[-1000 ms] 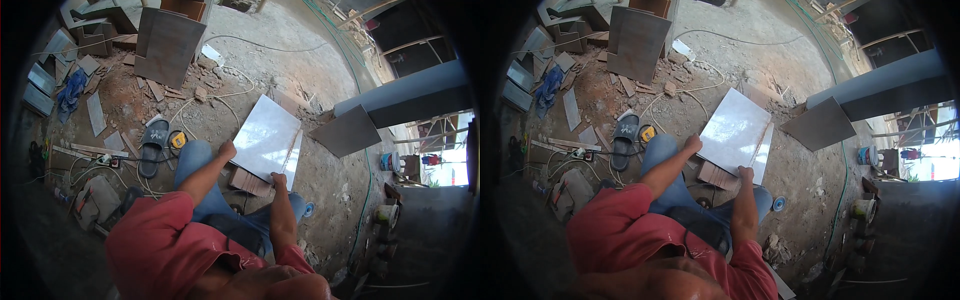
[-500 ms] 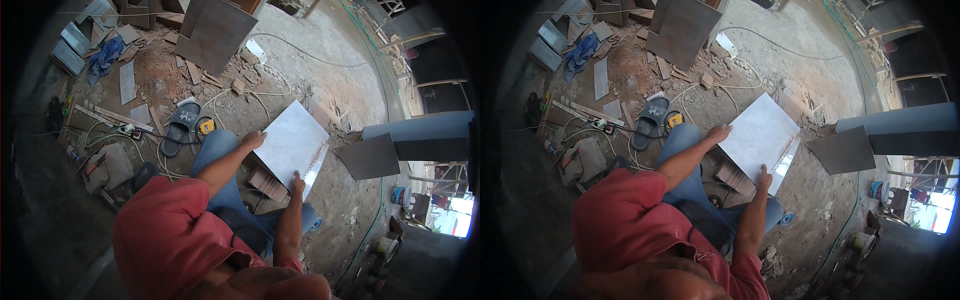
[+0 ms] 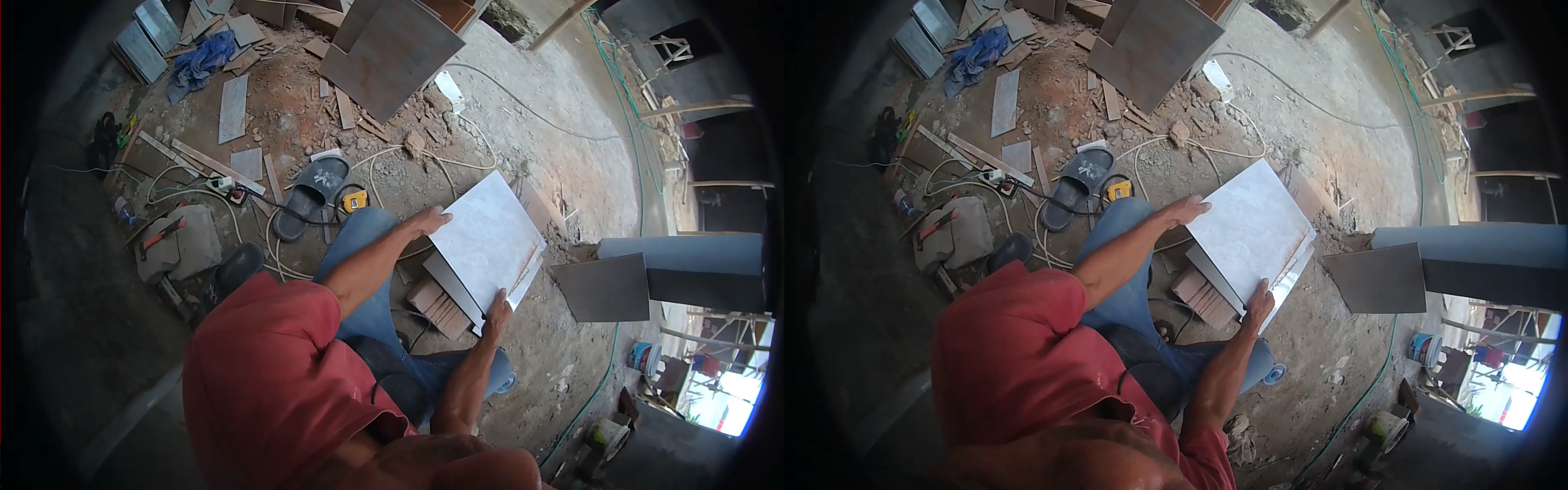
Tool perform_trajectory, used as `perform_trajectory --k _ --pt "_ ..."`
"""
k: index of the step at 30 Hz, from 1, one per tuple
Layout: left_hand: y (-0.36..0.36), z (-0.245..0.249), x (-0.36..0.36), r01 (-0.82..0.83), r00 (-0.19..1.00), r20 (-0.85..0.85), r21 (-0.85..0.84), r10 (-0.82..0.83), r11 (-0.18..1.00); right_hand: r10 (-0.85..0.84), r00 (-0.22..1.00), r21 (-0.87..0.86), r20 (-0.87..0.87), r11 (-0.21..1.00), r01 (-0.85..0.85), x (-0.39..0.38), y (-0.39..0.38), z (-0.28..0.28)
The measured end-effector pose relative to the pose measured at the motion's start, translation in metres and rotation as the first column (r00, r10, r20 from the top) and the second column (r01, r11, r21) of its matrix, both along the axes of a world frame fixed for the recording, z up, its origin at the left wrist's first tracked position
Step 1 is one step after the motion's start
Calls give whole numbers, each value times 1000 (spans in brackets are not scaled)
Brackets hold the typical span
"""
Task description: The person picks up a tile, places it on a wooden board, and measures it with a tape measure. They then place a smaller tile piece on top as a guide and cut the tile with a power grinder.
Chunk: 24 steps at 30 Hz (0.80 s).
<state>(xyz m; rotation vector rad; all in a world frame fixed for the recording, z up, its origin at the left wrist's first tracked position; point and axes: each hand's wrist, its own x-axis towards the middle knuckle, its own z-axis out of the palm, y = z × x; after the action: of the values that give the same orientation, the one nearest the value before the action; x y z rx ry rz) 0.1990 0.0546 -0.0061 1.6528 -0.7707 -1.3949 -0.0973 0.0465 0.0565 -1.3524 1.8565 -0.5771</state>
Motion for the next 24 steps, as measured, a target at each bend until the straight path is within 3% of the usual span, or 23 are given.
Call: perform_trajectory --k 5,8,9,10,11,13,17,20,21,24 --pt "16 24 27 -94 994 -57 -50 91 994 78 988 -60 136 996 -71 15 -7 3" --pt "23 9 54 -67 987 -150 -82 54 994 130 973 -94 190 989 -114 35 -5 18" --pt "40 47 53 -202 978 37 -59 204 978 157 969 -106 191 985 -139 43 -4 23" --pt "44 29 61 -201 978 44 -58 204 978 181 965 -118 192 980 -160 51 -1 29" --pt "45 -4 72 -196 980 -33 -105 194 975 185 963 -120 197 979 -164 61 3 38" --pt "62 -8 92 -187 980 -102 -157 173 970 222 949 -77 223 975 -210 82 11 51" --pt "120 62 109 -298 941 -196 -96 275 950 303 911 -28 279 951 -307 106 21 54" --pt "154 55 131 -388 897 -263 -90 354 917 400 881 -59 252 915 -399 126 26 38" --pt "164 52 140 -447 868 -288 -102 404 888 367 877 20 311 920 -393 143 35 57" --pt "194 86 167 -500 825 -353 -94 440 861 428 812 -22 397 889 -458 179 44 53"
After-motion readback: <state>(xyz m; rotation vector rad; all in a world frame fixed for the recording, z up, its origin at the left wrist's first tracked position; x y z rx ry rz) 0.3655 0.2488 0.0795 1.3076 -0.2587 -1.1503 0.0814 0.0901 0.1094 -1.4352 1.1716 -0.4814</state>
